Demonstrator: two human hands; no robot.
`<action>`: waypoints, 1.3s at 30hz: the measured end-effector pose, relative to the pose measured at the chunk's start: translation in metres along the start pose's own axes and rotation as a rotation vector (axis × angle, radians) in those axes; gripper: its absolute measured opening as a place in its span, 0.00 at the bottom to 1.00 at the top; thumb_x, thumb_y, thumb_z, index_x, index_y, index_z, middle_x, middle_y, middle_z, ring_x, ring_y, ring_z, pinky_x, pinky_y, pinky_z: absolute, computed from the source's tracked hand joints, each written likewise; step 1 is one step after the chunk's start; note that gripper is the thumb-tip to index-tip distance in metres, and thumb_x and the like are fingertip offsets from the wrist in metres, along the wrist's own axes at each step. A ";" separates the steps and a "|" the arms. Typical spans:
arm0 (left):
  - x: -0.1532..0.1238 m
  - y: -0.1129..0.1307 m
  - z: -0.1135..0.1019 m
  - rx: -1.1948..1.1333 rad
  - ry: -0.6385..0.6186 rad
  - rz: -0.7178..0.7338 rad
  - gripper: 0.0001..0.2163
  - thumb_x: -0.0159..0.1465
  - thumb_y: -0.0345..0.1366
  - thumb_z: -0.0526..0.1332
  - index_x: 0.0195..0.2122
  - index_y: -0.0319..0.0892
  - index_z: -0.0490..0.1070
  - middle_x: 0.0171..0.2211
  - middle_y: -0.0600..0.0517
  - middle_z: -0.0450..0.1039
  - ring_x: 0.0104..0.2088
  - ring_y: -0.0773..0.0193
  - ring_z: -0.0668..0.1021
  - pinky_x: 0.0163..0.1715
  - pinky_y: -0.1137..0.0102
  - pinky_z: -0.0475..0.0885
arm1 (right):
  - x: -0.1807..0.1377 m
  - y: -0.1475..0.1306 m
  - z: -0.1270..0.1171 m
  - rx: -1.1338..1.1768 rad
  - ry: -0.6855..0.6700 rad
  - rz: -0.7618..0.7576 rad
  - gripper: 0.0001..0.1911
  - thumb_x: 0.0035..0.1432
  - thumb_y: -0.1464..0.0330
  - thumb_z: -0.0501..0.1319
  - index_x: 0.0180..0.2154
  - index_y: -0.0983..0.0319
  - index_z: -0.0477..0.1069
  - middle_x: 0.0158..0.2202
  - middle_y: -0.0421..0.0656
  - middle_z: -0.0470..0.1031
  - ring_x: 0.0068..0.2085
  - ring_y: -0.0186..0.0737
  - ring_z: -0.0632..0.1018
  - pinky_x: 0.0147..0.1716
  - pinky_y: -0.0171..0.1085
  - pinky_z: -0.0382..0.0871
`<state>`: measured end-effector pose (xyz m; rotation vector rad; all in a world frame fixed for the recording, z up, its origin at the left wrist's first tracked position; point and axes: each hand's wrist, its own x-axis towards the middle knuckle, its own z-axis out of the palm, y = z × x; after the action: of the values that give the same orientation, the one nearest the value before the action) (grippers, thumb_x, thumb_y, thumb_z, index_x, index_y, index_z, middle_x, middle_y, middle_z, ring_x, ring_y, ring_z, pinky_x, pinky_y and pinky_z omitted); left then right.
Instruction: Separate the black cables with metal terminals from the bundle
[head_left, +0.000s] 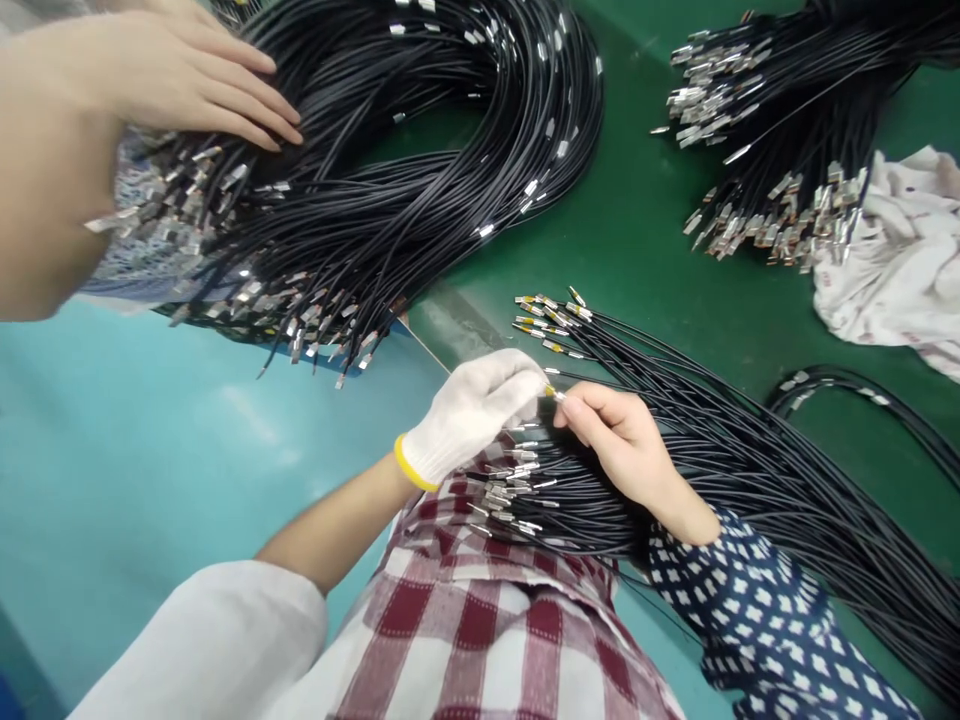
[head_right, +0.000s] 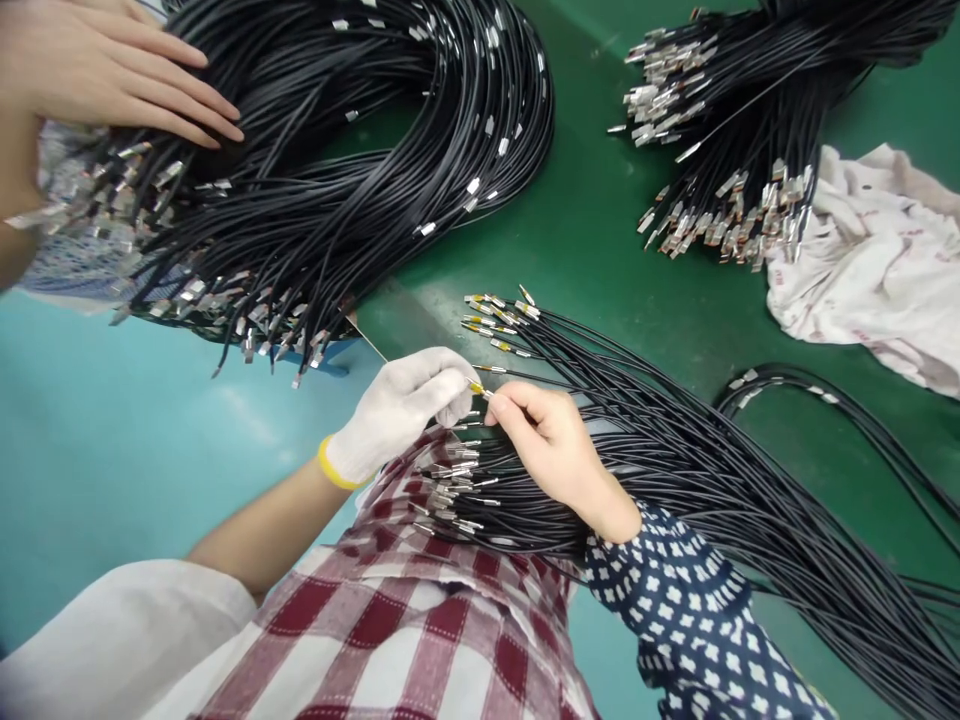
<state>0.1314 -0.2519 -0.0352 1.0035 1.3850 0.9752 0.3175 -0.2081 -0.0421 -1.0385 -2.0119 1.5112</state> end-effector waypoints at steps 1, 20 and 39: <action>0.000 0.001 0.001 0.039 0.001 0.006 0.09 0.66 0.38 0.56 0.33 0.41 0.72 0.23 0.57 0.68 0.24 0.70 0.69 0.25 0.74 0.66 | 0.000 0.000 0.000 0.016 -0.009 0.015 0.16 0.69 0.63 0.54 0.29 0.61 0.72 0.23 0.38 0.69 0.25 0.34 0.69 0.26 0.35 0.61; 0.005 0.000 -0.002 0.259 -0.035 0.148 0.13 0.68 0.35 0.53 0.26 0.41 0.66 0.24 0.58 0.63 0.27 0.70 0.65 0.30 0.73 0.62 | 0.008 -0.010 0.013 -0.195 0.083 0.010 0.17 0.68 0.66 0.54 0.27 0.61 0.70 0.23 0.39 0.69 0.26 0.35 0.68 0.28 0.35 0.61; 0.025 -0.004 0.010 -0.619 -0.304 -0.315 0.28 0.56 0.45 0.68 0.56 0.43 0.67 0.24 0.55 0.70 0.21 0.69 0.72 0.20 0.75 0.64 | 0.008 0.002 0.009 0.396 0.007 0.100 0.21 0.65 0.52 0.59 0.29 0.61 0.73 0.21 0.37 0.62 0.22 0.33 0.60 0.23 0.35 0.57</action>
<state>0.1403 -0.2291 -0.0469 0.4267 0.8662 0.8865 0.3065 -0.2076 -0.0476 -0.9849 -1.5818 1.8573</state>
